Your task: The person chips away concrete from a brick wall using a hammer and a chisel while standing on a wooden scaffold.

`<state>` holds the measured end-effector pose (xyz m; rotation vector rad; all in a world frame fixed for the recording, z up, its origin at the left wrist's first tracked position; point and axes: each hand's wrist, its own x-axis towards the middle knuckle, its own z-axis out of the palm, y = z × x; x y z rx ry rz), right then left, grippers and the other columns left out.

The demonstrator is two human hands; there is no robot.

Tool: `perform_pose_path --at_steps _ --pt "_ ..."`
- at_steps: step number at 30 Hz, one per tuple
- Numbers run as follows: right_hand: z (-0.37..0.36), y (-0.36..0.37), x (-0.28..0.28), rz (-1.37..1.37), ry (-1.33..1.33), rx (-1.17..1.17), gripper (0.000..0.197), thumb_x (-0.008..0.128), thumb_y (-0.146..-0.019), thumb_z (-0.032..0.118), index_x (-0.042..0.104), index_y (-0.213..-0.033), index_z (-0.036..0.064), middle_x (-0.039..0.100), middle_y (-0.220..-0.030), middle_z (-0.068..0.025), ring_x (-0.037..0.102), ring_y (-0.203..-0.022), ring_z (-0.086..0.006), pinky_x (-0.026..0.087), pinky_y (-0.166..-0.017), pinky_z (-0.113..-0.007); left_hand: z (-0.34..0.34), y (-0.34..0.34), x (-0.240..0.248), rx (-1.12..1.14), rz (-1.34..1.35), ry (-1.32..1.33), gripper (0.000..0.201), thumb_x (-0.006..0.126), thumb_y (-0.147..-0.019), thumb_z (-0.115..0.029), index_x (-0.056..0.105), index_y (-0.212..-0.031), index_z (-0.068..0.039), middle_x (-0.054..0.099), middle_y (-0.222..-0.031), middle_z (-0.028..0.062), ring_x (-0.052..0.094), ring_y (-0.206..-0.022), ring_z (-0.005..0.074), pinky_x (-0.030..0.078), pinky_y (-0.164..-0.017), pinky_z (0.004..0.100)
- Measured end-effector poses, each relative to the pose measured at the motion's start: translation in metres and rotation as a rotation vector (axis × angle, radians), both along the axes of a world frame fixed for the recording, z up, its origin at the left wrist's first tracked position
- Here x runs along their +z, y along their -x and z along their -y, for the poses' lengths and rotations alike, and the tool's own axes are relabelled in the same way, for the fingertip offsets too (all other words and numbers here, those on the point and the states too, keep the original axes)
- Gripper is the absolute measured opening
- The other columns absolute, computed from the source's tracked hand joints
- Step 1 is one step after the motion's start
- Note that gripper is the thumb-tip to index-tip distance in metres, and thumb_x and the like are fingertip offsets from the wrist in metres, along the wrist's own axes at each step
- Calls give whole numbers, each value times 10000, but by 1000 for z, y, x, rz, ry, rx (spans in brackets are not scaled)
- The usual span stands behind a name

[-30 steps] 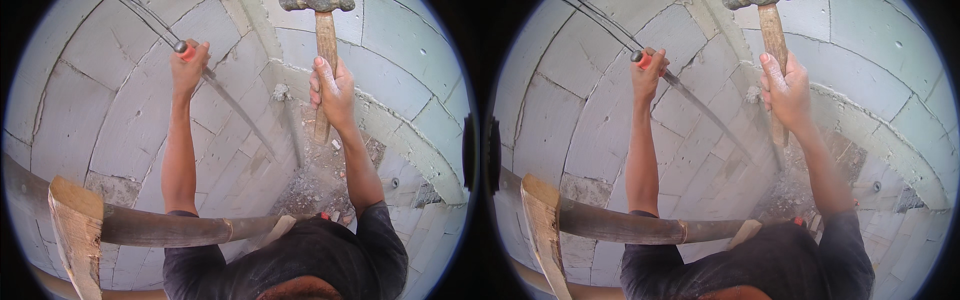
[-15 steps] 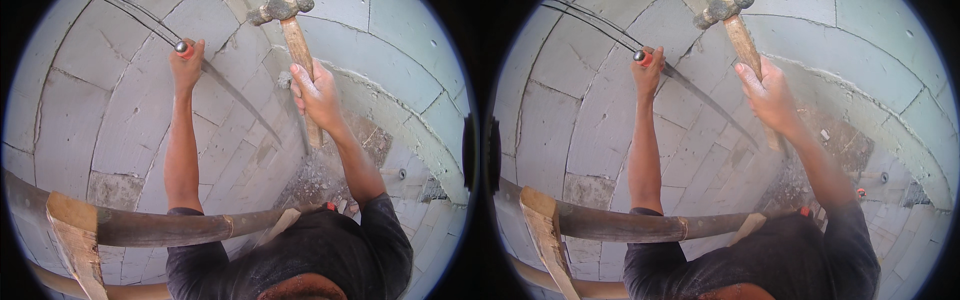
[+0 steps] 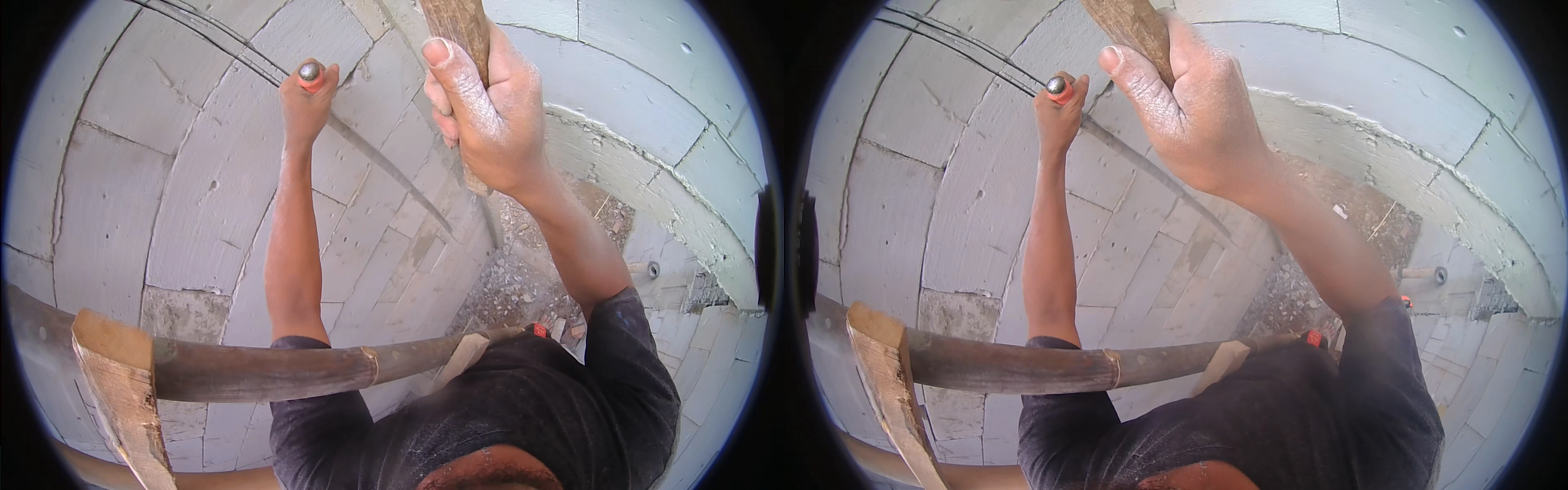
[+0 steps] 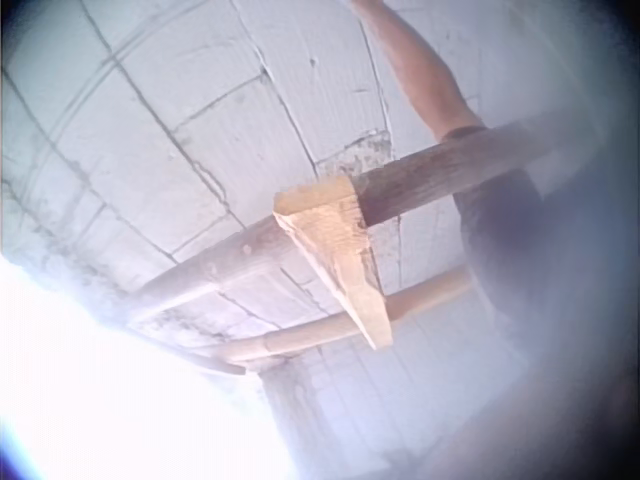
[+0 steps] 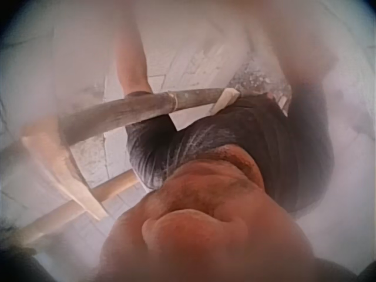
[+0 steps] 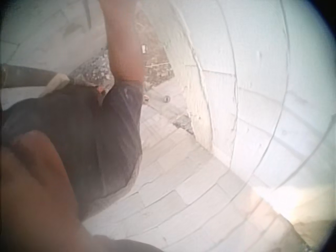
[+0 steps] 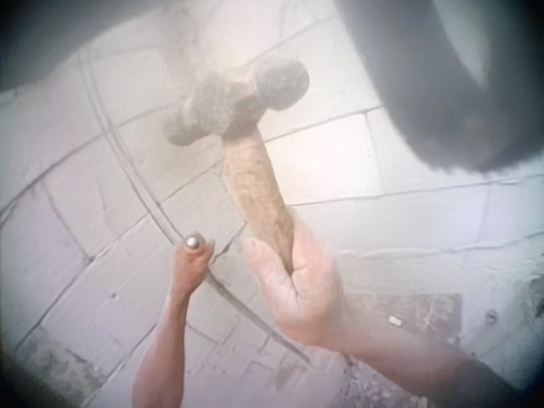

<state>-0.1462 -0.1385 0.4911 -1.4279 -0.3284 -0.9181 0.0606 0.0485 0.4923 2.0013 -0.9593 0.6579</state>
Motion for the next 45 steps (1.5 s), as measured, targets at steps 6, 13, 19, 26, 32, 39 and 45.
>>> perform_pose_path --at_steps 6,13,19,26,32,39,45 --pt "15 -47 -16 -211 681 -236 390 586 -985 320 563 -888 -57 581 -592 -176 620 -556 -274 465 -537 -387 4 -5 -5 -16 -64 16 336 694 -874 -147 464 -651 -48 423 -595 -34 382 -601 60 360 -531 280" --pt "-3 -22 20 -33 160 -54 430 545 -992 366 569 -872 -46 636 -730 -233 657 -714 -381 507 -673 -472 1 -4 3 61 -59 -7 330 693 -860 -151 468 -647 -38 427 -586 -28 386 -600 66 371 -548 284" --pt "1 -36 7 -240 677 -158 365 572 -989 329 560 -892 -22 582 -641 -184 570 -580 -289 469 -600 -408 -16 -17 -10 34 -36 -22 320 694 -855 -142 475 -653 -26 429 -585 -21 391 -589 69 374 -538 291" --pt "7 -48 -6 -189 578 -131 408 572 -984 358 548 -865 -31 536 -617 -190 540 -573 -263 454 -588 -409 1 -16 -6 -10 -74 37 219 693 -851 -144 577 -710 -25 562 -613 9 490 -594 62 409 -539 274" --pt "18 -17 8 -209 390 -63 434 570 -981 379 555 -826 -26 532 -551 -121 559 -529 -236 474 -557 -379 -25 15 34 -210 -248 321 274 665 -913 -136 514 -700 -52 545 -606 25 493 -551 98 418 -534 256" --pt "30 -14 -7 -388 54 62 446 590 -974 405 509 -774 15 446 -546 -22 470 -535 -126 412 -522 -347 -5 17 41 -111 -9 -57 276 657 -940 -168 537 -721 -50 599 -640 34 514 -569 73 426 -535 245" --pt "30 -20 -26 -345 114 20 447 606 -968 397 494 -773 11 432 -541 -56 442 -540 -147 402 -528 -373 -17 -8 19 -1 37 -113 293 681 -927 -207 542 -727 -46 574 -612 2 521 -574 61 417 -529 238"
